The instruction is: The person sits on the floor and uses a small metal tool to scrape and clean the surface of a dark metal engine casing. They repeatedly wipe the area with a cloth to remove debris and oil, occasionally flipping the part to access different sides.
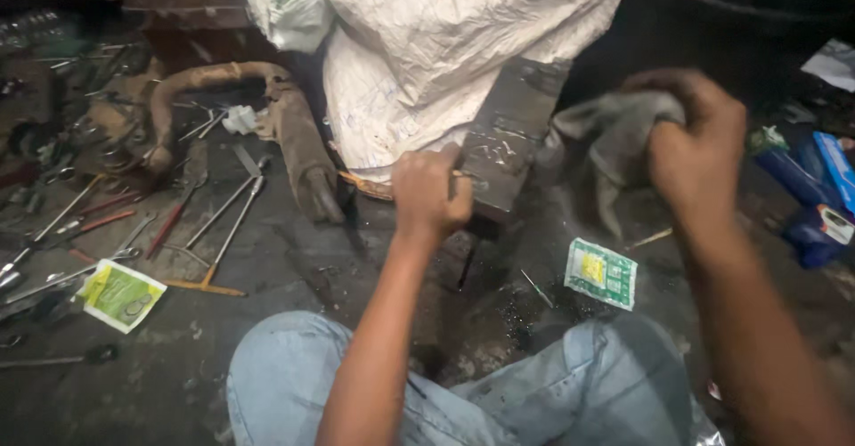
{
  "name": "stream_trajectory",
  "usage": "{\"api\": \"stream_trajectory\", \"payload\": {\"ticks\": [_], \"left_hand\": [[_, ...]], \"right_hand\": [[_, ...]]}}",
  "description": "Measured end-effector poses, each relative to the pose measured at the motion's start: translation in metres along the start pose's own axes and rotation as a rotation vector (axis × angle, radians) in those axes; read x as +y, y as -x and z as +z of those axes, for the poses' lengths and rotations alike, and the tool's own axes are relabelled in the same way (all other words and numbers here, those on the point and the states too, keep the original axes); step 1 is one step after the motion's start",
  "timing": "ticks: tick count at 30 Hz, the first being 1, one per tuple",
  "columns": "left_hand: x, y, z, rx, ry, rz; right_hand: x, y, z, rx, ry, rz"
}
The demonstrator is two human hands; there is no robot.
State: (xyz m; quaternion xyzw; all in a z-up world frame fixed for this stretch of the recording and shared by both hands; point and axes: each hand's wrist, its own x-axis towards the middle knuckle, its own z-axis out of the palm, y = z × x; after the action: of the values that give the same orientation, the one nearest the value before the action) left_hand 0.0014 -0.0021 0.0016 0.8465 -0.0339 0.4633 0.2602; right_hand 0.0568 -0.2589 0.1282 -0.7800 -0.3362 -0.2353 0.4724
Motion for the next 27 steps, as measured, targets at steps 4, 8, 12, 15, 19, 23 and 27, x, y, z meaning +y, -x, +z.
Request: {"api": "stream_trajectory", "payload": {"ticks": [4,8,12,15,19,23,27], "left_hand": [[0.014,-0.004,0.018,-0.042,-0.084,-0.018],[0.019,0.008,0.022,0.007,-0.070,0.032],[0.022,0.023,0.019,0.055,-0.123,0.098],[0.012,0.018,0.006,-0.042,-0.062,0.098],[-0.001,0.010,-0.008,-0.105,0.104,0.069],[0.005,0.006,-0.008,-0.067,0.255,0.114],[0.003,0.000,-0.005,-0.176,0.358,0.158]], "right_hand": [[-0.015,0.018,0.051,0.043,0.016,-0.084],[-0.030,0.080,0.081,-0.045,0.101,-0.381],[-0.012,0.114,0.060,-0.047,0.098,-0.218],[0.024,0.128,0.053,0.093,-0.152,0.256],[0.083,0.107,0.017,0.371,-1.024,0.658],[0.115,0.062,-0.023,0.542,-0.995,0.401],[0.153,0.014,-0.010,0.519,0.057,0.318]]}}
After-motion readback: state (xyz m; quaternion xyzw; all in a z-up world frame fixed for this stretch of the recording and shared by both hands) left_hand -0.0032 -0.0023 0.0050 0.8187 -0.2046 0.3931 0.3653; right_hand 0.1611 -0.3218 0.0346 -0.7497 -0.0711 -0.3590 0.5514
